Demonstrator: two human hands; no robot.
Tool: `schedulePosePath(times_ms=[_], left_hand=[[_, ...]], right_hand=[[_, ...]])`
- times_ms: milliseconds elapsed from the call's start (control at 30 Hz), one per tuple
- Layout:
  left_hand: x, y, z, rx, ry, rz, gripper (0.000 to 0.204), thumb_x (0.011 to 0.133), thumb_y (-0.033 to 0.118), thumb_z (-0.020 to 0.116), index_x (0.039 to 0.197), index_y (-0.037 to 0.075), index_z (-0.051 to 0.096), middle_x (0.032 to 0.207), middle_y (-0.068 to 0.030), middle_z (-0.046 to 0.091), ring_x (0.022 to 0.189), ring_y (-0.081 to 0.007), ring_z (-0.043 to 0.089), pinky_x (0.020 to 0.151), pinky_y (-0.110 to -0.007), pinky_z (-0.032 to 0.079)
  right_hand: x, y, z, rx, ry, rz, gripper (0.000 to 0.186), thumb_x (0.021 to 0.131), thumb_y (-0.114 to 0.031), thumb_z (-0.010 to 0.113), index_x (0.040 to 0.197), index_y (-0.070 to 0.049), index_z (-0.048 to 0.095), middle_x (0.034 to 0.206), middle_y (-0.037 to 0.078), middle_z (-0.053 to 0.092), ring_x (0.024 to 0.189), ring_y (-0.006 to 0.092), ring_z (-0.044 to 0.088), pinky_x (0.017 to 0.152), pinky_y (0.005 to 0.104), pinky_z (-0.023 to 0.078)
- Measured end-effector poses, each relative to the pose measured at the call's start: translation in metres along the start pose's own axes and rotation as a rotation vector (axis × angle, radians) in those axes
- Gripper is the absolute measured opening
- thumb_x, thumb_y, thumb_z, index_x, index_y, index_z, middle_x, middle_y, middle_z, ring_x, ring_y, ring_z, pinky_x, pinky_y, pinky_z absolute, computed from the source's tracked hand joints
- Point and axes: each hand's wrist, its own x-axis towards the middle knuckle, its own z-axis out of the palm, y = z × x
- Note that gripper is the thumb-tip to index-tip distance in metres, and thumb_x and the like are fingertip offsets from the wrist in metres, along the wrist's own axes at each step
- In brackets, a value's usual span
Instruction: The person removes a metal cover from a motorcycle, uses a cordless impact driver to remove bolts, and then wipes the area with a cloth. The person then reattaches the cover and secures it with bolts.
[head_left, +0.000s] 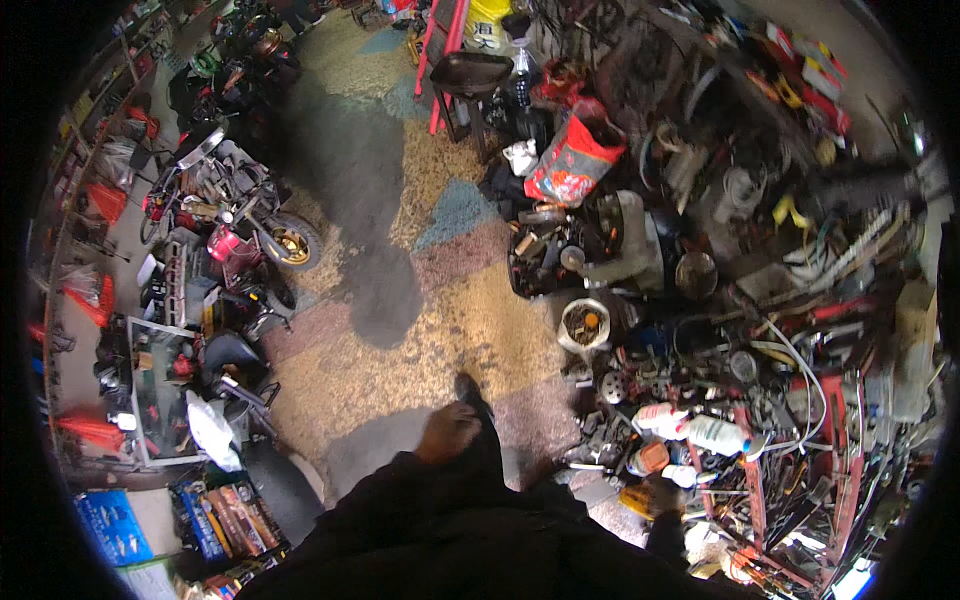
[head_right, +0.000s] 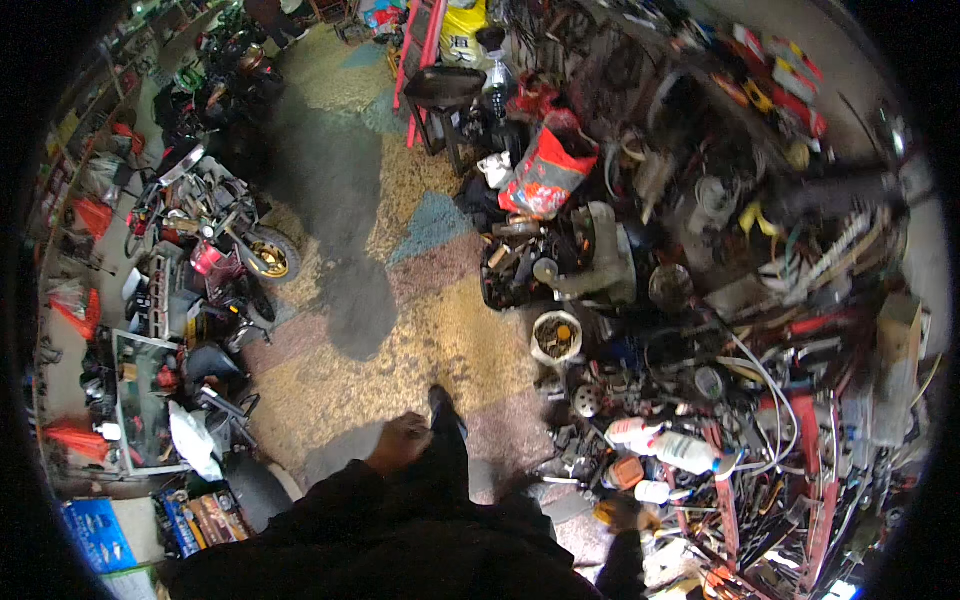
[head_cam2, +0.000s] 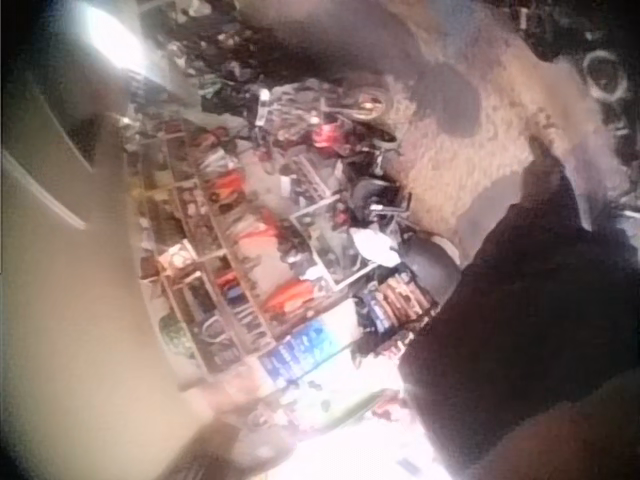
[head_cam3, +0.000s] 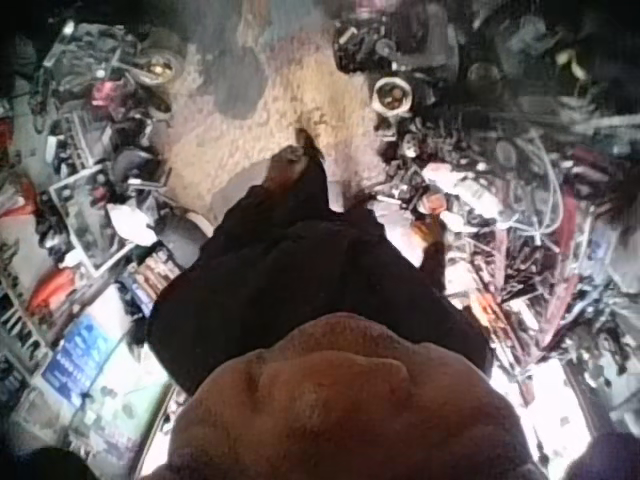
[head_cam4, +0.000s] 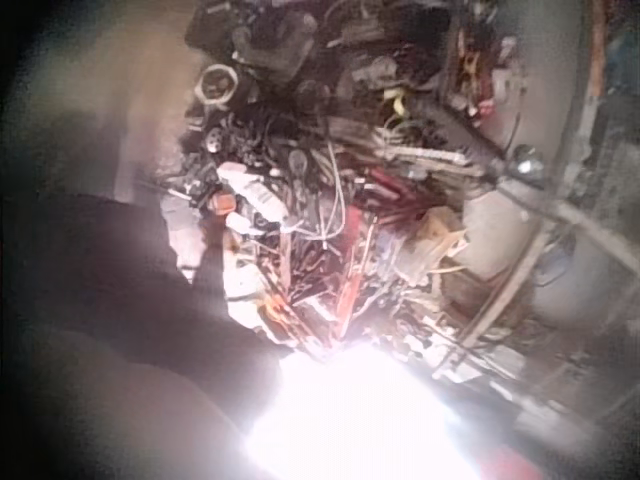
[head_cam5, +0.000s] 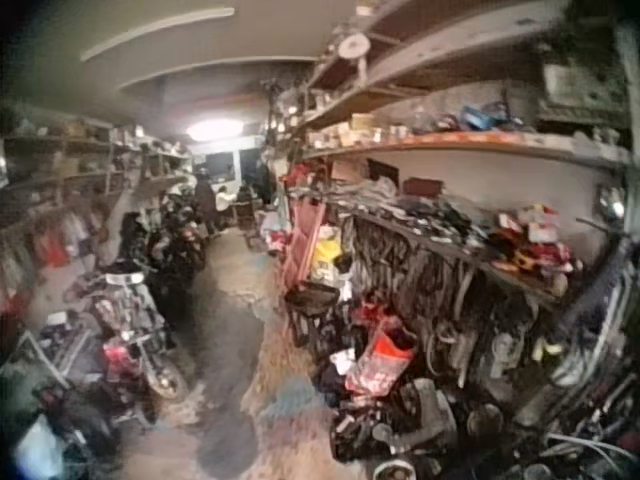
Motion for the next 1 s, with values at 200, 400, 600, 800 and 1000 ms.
schedulePosePath(times_ms=[200,400,600,800,1000], left_hand=[[0.106,0.028,-0.11,0.078,-0.191,0.361,0.06,0.077,0.022,0.07,0.129,0.003,0.048,0.125,-0.0236,0.052,0.12,-0.0403,0.047,0.1,-0.048,0.04],[0.153,-0.047,-0.243,0.083,-0.101,-0.059,0.033,0.081,0.011,0.06,0.112,-0.001,0.058,0.088,-0.0221,0.061,0.086,-0.0414,0.06,0.075,-0.047,0.048],[0.163,-0.188,-0.297,-0.411,0.416,-0.707,0.025,0.09,0.018,0.063,0.1,-0.004,0.06,0.082,-0.0155,0.065,0.066,-0.0218,0.059,0.06,-0.035,0.046],[0.197,-0.284,-0.335,-0.685,0.945,-0.776,0.008,0.091,0.008,0.053,0.087,0.004,0.048,0.076,-0.0003,0.044,0.06,-0.0086,0.043,0.05,-0.026,0.039],[0.305,-0.316,-0.368,-0.781,0.805,-1.25,0.011,0.087,0.011,0.06,0.081,0.003,0.055,0.063,-0.0035,0.049,0.051,-0.0119,0.047,0.044,-0.03,0.042]], right_hand=[[0.127,-0.429,0.161,-0.003,-0.537,-0.091,0.025,0.091,-0.03,0.065,0.096,-0.005,0.068,0.072,0.0,0.058,0.06,0.0092,0.051,0.052,0.0267,0.04],[0.21,-0.646,0.238,0.236,-0.851,-0.367,0.037,0.091,-0.033,0.065,0.109,-0.001,0.063,0.081,0.006,0.064,0.069,0.0149,0.061,0.063,0.0305,0.05],[0.438,-0.743,0.263,0.401,-0.498,-0.07,0.033,0.09,-0.03,0.065,0.103,0.001,0.066,0.089,0.009,0.069,0.072,0.0192,0.065,0.066,0.0354,0.054],[0.789,-0.876,0.277,0.716,-0.347,-0.014,0.048,0.089,-0.045,0.064,0.103,0.001,0.064,0.082,0.008,0.064,0.076,0.0246,0.063,0.072,0.0382,0.052],[1.041,-0.937,0.255,0.495,0.05,-0.089,0.049,0.088,-0.042,0.064,0.112,0.002,0.061,0.097,0.013,0.065,0.084,0.0309,0.063,0.075,0.0429,0.053]])
